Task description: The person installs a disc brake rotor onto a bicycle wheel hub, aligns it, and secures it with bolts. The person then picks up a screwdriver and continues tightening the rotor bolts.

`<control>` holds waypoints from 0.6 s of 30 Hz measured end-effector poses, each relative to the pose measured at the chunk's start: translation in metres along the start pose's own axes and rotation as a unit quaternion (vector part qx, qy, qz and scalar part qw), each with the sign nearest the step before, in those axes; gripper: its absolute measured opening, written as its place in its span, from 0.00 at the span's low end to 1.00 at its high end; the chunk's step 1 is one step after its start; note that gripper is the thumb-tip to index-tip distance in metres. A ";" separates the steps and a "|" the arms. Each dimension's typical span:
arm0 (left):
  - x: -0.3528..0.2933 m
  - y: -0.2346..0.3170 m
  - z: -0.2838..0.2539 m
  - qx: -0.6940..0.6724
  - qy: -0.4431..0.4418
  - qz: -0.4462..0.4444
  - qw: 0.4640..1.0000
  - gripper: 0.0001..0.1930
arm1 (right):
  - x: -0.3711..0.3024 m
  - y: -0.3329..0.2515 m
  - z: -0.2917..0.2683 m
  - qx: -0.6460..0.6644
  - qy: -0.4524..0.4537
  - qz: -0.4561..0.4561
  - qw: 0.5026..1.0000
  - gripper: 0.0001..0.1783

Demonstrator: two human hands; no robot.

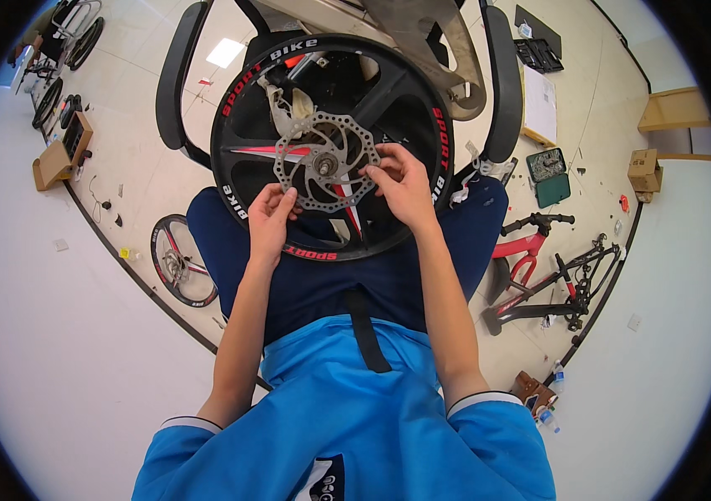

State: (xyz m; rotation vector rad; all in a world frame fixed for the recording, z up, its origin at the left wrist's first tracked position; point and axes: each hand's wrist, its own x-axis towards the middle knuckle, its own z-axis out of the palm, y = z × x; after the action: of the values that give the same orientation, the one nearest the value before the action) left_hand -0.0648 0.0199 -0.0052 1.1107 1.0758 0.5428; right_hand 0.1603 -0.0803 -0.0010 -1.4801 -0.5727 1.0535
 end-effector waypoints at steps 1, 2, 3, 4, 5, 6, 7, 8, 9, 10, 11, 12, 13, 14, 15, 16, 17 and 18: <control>-0.001 -0.001 0.001 0.001 -0.001 -0.001 1.000 0.07 | 0.002 0.002 -0.002 -0.001 -0.001 -0.001 1.000 0.19; -0.001 -0.001 0.001 -0.001 -0.001 -0.002 1.000 0.07 | 0.003 0.004 -0.003 -0.001 -0.002 -0.003 1.000 0.19; -0.002 -0.001 0.002 -0.003 -0.002 -0.003 1.000 0.07 | 0.003 0.004 -0.003 0.002 0.000 -0.002 1.000 0.19; -0.002 -0.001 0.003 -0.005 -0.002 -0.003 1.000 0.07 | 0.003 0.004 -0.002 0.005 0.002 -0.001 1.000 0.19; -0.002 -0.001 0.002 -0.003 -0.001 -0.004 1.000 0.07 | 0.003 0.004 -0.002 0.008 0.004 -0.001 1.000 0.19; -0.002 -0.001 0.002 -0.002 -0.001 -0.004 1.000 0.07 | 0.002 0.004 -0.002 0.004 0.003 0.000 1.000 0.19; -0.002 -0.001 0.002 0.000 -0.001 -0.005 1.000 0.07 | 0.002 0.004 -0.002 0.000 0.002 0.000 1.000 0.19; -0.002 0.000 0.002 0.003 -0.001 -0.003 1.000 0.07 | 0.002 0.004 -0.002 -0.004 0.001 0.000 1.000 0.19; -0.002 -0.001 0.001 0.006 -0.002 -0.002 1.000 0.07 | 0.001 0.004 -0.003 -0.004 0.000 -0.001 1.000 0.19; -0.002 -0.001 0.001 0.009 -0.002 -0.001 1.000 0.07 | 0.001 0.005 -0.003 -0.004 0.000 -0.002 1.000 0.19; -0.002 -0.001 0.000 0.007 -0.002 -0.001 1.000 0.08 | 0.001 0.005 -0.003 -0.003 -0.001 -0.003 1.000 0.19; -0.002 -0.001 0.000 0.006 -0.003 -0.001 1.000 0.08 | 0.000 0.004 -0.002 -0.002 0.001 -0.003 1.000 0.19; -0.002 -0.001 0.000 0.004 -0.003 -0.001 1.000 0.08 | 0.000 0.002 -0.001 -0.001 0.003 -0.002 1.000 0.19; -0.002 -0.001 0.000 0.004 -0.002 0.000 1.000 0.08 | -0.001 0.000 0.000 0.000 0.005 -0.001 1.000 0.19; -0.002 -0.001 0.001 0.004 0.001 0.001 1.000 0.09 | -0.001 0.000 0.000 -0.003 0.005 -0.002 1.000 0.19; -0.002 0.000 0.001 0.005 0.003 0.002 1.000 0.10 | -0.001 -0.001 0.000 -0.006 0.006 -0.002 1.000 0.19; -0.002 -0.001 0.001 0.004 0.003 0.001 1.000 0.10 | -0.001 -0.001 0.000 -0.008 0.006 -0.003 1.000 0.19; -0.002 -0.001 0.000 0.004 0.002 0.000 1.000 0.10 | -0.001 -0.001 0.000 -0.007 0.006 -0.002 1.000 0.19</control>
State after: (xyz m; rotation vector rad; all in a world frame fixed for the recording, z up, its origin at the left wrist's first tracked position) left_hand -0.0652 0.0179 -0.0056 1.1168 1.0830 0.5406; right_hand 0.1599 -0.0804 0.0000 -1.4964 -0.5756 1.0394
